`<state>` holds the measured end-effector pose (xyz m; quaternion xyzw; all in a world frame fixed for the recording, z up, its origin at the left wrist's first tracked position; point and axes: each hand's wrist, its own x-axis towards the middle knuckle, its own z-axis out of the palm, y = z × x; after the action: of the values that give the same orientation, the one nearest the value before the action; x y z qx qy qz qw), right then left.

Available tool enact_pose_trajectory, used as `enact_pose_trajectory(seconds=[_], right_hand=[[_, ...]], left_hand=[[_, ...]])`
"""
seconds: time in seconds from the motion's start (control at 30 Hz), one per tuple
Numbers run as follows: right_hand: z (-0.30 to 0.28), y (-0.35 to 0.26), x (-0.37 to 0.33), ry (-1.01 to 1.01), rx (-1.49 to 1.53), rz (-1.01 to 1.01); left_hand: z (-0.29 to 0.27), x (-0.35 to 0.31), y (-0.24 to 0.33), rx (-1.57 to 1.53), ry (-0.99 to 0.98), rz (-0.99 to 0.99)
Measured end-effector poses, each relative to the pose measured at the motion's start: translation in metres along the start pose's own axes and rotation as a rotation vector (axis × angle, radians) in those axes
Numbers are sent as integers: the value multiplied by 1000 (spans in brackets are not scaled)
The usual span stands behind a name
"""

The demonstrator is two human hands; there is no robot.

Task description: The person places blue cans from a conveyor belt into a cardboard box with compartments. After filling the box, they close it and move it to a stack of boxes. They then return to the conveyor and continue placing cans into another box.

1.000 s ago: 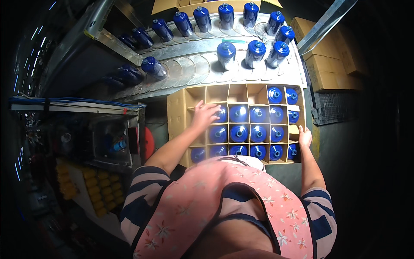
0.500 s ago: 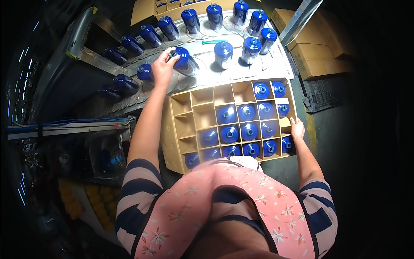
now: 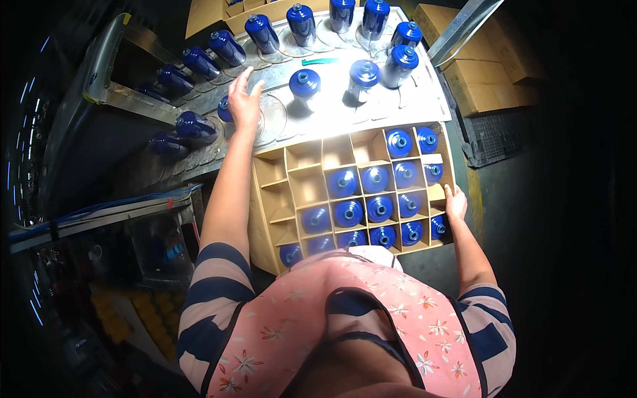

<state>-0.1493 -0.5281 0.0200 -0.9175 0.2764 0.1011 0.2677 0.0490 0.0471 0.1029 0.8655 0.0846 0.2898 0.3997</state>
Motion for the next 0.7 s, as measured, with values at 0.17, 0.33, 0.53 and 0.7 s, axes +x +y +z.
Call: enact_pose_trajectory(seconds=[0.17, 0.33, 0.53, 0.7], right_hand=[[-5, -8, -9, -38, 332, -53], [-9, -85, 7, 132, 535, -463], [17, -165, 17, -337, 264, -431], [30, -171, 5, -122, -152, -534]], left_hand=[[-47, -5, -56, 142, -47, -205], [-27, -6, -63, 102, -166, -128], [7, -5, -19, 14, -169, -98], [30, -16, 20, 30, -320, -115]])
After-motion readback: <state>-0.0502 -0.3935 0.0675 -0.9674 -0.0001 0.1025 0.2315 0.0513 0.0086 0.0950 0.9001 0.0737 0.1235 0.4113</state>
